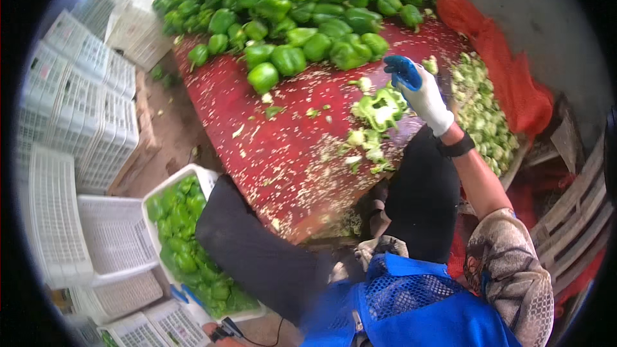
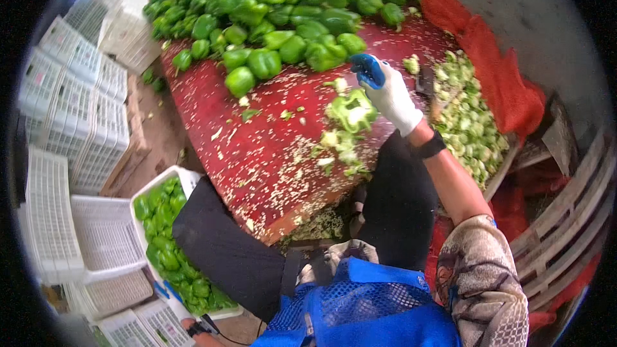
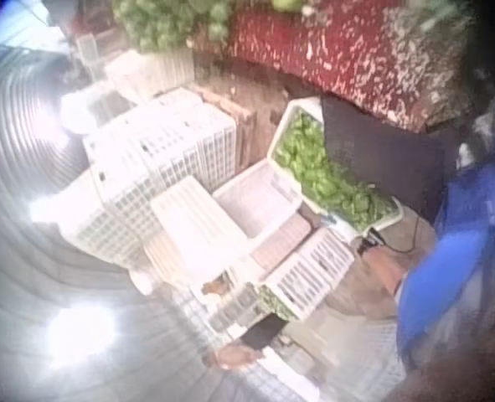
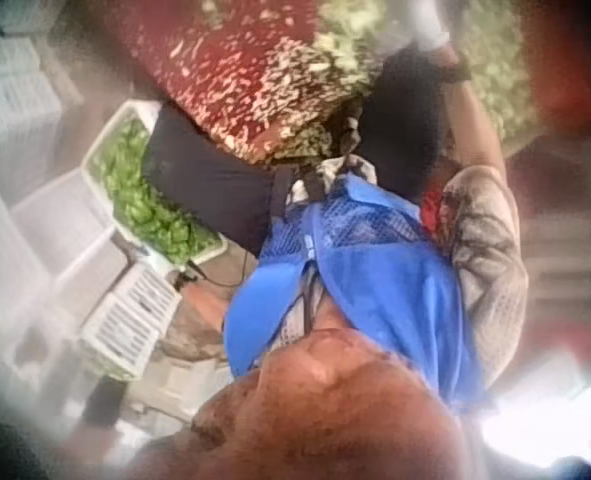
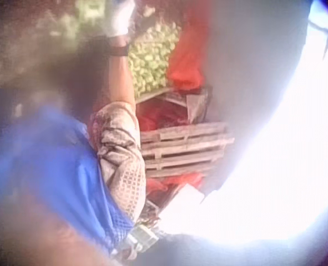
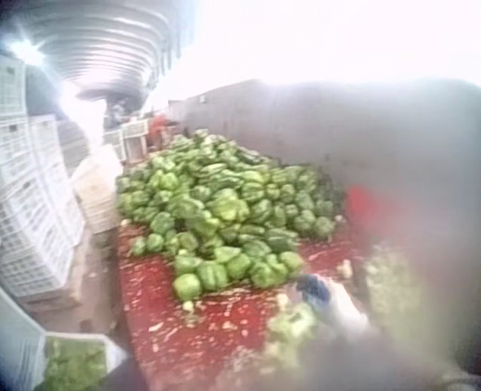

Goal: Cutting and de-coring green peppers, then sorting them into crates and bags.

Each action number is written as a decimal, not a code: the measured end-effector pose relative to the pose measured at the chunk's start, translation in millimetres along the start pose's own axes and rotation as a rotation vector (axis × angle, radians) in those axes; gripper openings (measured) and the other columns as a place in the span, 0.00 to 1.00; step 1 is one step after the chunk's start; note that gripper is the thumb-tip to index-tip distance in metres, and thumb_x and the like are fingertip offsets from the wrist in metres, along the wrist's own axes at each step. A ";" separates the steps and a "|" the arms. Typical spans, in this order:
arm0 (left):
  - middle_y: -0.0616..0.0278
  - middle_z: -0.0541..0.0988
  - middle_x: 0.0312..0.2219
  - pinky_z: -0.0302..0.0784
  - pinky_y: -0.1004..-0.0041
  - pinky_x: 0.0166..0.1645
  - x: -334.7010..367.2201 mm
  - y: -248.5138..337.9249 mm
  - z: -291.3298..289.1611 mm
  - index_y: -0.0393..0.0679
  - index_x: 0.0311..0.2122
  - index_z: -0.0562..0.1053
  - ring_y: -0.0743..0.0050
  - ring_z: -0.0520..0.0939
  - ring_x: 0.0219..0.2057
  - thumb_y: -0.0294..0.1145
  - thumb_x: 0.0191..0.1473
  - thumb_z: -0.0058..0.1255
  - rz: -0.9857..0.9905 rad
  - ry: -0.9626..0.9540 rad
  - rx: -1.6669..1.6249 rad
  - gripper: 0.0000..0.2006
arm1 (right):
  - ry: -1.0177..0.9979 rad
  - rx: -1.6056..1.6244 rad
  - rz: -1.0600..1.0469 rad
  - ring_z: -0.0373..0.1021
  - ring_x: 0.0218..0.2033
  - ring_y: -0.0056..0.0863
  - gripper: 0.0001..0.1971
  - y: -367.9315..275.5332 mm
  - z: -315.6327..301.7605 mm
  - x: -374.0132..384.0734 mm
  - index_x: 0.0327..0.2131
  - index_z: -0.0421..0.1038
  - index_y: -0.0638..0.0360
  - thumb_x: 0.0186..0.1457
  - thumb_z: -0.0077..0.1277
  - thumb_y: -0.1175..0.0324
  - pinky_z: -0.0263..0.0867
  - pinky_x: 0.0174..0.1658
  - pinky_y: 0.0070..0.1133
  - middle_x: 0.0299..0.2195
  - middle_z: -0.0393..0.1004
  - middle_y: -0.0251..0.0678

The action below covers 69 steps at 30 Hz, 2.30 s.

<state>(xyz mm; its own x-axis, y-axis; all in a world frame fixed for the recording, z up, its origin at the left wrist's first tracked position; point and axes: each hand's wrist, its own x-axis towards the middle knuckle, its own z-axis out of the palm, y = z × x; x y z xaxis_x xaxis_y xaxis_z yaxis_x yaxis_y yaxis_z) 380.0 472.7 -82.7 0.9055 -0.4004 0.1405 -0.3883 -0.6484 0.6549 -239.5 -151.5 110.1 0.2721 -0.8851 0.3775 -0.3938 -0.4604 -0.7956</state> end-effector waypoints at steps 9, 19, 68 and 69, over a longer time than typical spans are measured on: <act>0.55 0.61 0.63 0.52 0.64 0.66 -77.8 500.6 92.5 0.37 0.63 0.59 0.62 0.61 0.63 0.42 0.63 0.42 0.465 -0.319 -0.566 0.28 | -0.639 -1.205 -0.412 0.74 0.28 0.37 0.17 43.7 21.3 -41.2 0.44 0.71 0.54 0.48 0.49 0.72 0.66 0.30 0.31 0.28 0.75 0.37; 0.57 0.73 0.52 0.74 0.48 0.52 -155.4 527.3 284.6 0.50 0.58 0.66 0.61 0.74 0.52 0.51 0.63 0.42 -0.315 -1.150 -1.225 0.23 | -0.581 -0.290 -0.413 0.69 0.42 0.41 0.33 -39.3 58.0 -69.3 0.52 0.68 0.56 0.41 0.64 0.55 0.65 0.46 0.36 0.36 0.73 0.43; 0.61 0.71 0.50 0.65 0.71 0.57 -154.7 508.3 286.1 0.36 0.60 0.63 0.75 0.70 0.50 0.39 0.63 0.45 0.022 -0.790 -1.125 0.24 | -0.586 -0.095 -0.367 0.73 0.28 0.46 0.12 -17.9 110.2 -89.6 0.40 0.73 0.61 0.50 0.52 0.71 0.68 0.34 0.36 0.26 0.75 0.45; 0.61 0.71 0.49 0.66 0.71 0.56 -155.7 506.6 286.6 0.36 0.60 0.63 0.75 0.71 0.49 0.38 0.63 0.44 -0.015 -0.788 -1.168 0.24 | -0.446 0.012 -0.223 0.73 0.28 0.47 0.14 -17.6 110.8 -90.7 0.42 0.72 0.61 0.49 0.52 0.72 0.68 0.34 0.36 0.27 0.75 0.46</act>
<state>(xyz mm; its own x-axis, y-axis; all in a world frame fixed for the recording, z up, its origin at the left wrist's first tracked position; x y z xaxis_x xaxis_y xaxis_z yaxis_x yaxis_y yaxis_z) -6.7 21.0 14.4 0.4250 -0.9029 -0.0641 0.3367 0.0919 0.9371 -160.0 -55.6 37.4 0.6984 -0.6490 0.3018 -0.2737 -0.6318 -0.7252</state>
